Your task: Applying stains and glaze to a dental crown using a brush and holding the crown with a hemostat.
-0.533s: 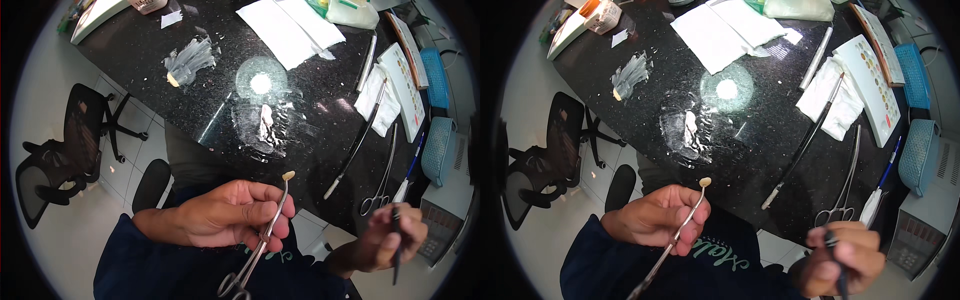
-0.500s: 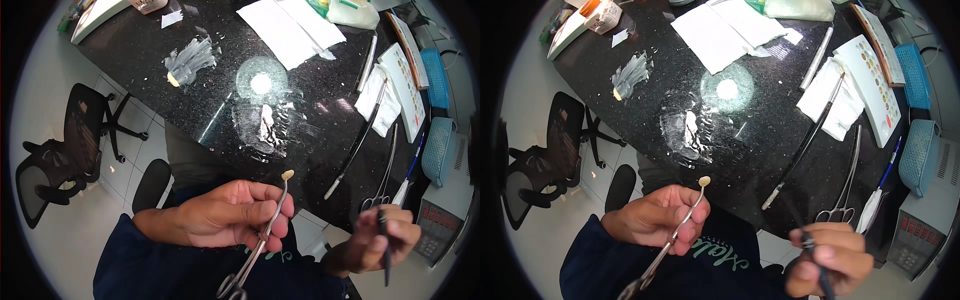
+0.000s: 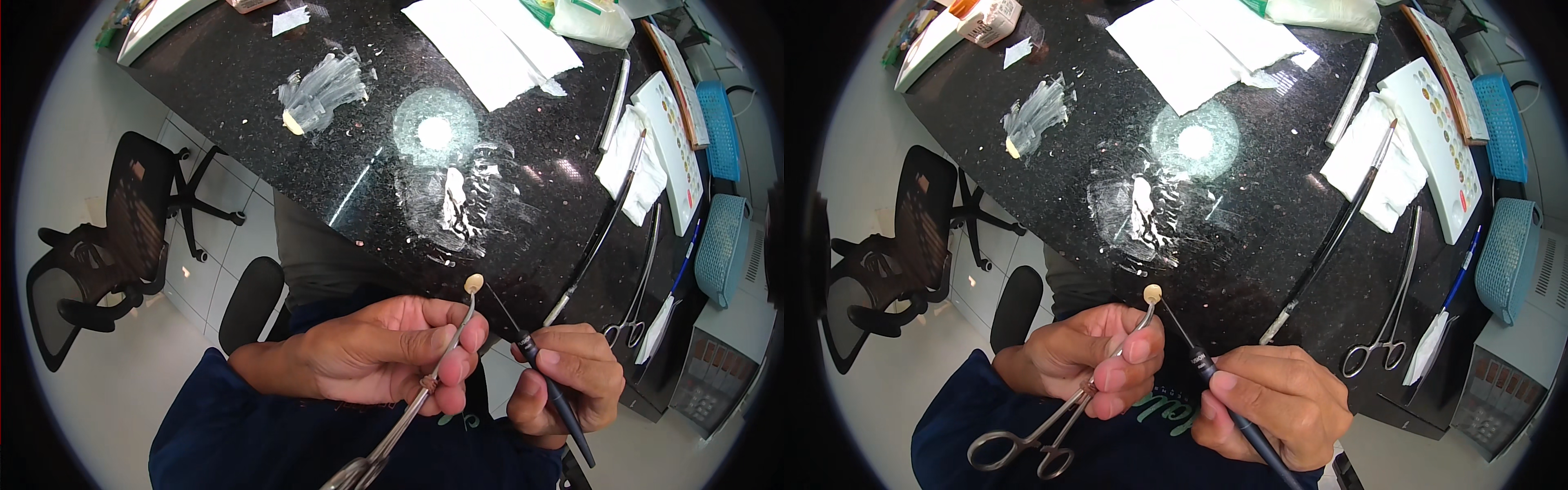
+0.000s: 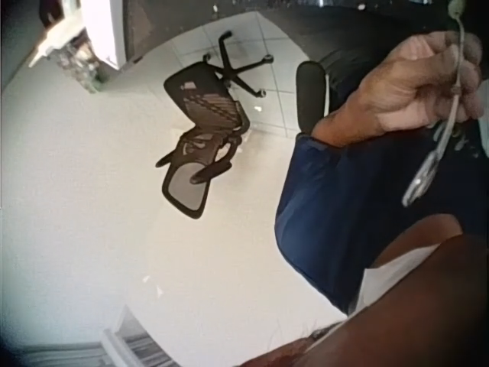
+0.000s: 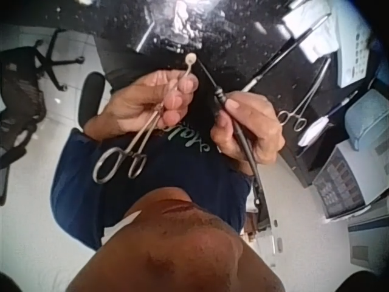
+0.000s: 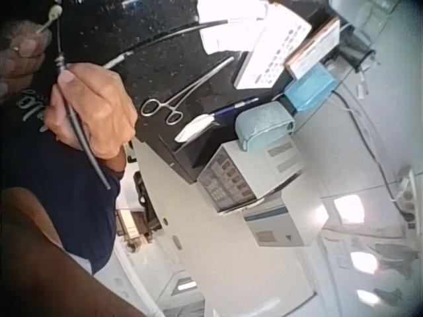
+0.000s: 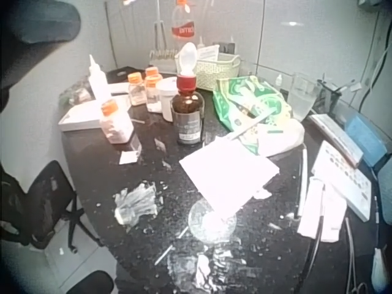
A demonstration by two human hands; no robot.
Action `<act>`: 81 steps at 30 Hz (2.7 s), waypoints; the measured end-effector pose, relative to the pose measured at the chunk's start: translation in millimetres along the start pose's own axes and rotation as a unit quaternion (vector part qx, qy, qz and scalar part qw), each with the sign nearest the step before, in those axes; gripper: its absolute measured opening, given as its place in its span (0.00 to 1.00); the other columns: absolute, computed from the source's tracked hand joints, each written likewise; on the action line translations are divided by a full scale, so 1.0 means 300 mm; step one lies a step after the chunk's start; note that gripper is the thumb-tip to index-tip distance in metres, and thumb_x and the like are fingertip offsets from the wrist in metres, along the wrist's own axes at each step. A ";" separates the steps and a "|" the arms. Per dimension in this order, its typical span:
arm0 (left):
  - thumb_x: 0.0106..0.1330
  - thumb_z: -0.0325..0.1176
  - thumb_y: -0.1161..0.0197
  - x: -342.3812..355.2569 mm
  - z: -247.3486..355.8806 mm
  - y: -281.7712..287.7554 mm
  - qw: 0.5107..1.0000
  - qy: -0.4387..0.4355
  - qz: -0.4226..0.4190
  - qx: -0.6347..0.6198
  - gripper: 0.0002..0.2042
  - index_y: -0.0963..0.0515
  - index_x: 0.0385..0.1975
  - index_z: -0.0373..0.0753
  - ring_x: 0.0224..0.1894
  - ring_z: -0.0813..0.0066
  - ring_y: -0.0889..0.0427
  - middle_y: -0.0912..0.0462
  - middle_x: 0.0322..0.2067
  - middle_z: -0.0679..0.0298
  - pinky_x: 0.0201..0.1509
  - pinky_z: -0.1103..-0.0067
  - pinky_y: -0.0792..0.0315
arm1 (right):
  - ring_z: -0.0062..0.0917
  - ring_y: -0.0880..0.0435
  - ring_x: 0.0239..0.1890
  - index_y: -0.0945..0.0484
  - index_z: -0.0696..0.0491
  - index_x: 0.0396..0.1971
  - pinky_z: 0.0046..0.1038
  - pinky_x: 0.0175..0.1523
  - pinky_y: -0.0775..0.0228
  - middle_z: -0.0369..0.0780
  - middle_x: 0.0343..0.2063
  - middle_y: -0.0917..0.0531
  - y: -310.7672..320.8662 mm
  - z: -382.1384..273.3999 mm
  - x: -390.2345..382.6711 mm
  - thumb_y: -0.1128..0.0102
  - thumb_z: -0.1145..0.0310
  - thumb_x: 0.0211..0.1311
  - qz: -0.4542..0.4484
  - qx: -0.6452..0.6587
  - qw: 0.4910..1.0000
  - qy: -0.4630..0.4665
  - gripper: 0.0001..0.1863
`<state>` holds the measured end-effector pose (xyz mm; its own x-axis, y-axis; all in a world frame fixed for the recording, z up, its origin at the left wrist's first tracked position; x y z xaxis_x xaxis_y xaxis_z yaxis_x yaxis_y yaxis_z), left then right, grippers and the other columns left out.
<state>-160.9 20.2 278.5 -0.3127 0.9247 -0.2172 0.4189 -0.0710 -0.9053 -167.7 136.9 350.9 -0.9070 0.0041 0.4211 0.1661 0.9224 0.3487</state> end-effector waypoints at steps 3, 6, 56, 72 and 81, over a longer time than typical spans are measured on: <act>0.70 0.31 0.50 0.000 -0.003 0.023 0.999 0.001 -0.051 -0.016 0.08 0.32 0.44 0.35 0.35 0.69 0.18 0.22 0.31 0.63 0.36 0.80 0.23 | 0.29 0.18 0.21 0.24 0.58 0.31 0.23 0.23 0.26 0.44 0.22 0.20 -0.011 0.004 0.007 0.30 0.81 0.37 -0.007 -0.002 1.000 0.006 0.17; 0.70 0.33 0.50 -0.002 -0.003 0.008 0.995 0.006 -0.099 -0.028 0.11 0.34 0.48 0.35 0.41 0.68 0.17 0.19 0.35 0.62 0.43 0.77 0.22 | 0.26 0.20 0.20 0.29 0.60 0.32 0.20 0.25 0.30 0.44 0.23 0.22 -0.032 -0.006 0.012 0.39 0.75 0.52 -0.054 -0.034 0.997 0.037 0.09; 0.70 0.33 0.50 0.002 -0.005 0.015 0.996 0.002 -0.087 -0.026 0.11 0.33 0.48 0.35 0.39 0.67 0.16 0.20 0.35 0.61 0.41 0.78 0.20 | 0.29 0.17 0.21 0.24 0.59 0.31 0.23 0.24 0.24 0.45 0.22 0.19 -0.001 0.014 0.000 0.31 0.82 0.38 -0.007 0.010 1.000 -0.020 0.16; 0.69 0.31 0.49 0.002 0.004 0.007 0.999 0.004 0.010 0.042 0.05 0.31 0.37 0.37 0.24 0.74 0.23 0.26 0.23 0.67 0.25 0.85 0.29 | 0.25 0.19 0.22 0.28 0.59 0.33 0.21 0.26 0.29 0.44 0.23 0.21 -0.023 0.004 0.007 0.39 0.75 0.51 -0.063 -0.022 0.998 0.010 0.10; 0.69 0.30 0.48 0.002 0.003 0.002 0.999 0.005 0.011 0.034 0.05 0.31 0.37 0.37 0.25 0.73 0.22 0.27 0.23 0.67 0.25 0.85 0.29 | 0.26 0.19 0.21 0.28 0.59 0.33 0.21 0.26 0.28 0.44 0.23 0.21 -0.019 0.001 0.009 0.39 0.75 0.52 -0.073 -0.021 0.997 0.014 0.10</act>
<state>-161.6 20.5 277.4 -0.2942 0.9266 -0.2344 0.3673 -0.1168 -0.9227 -171.2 131.8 349.8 -0.9117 -0.1398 0.3863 0.0497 0.8959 0.4415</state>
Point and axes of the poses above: each hand's wrist, its own x-axis towards the middle knuckle, its own y-axis out of the back of the hand, z = x × y, the point moved 8 cm from there along x, towards the middle knuckle
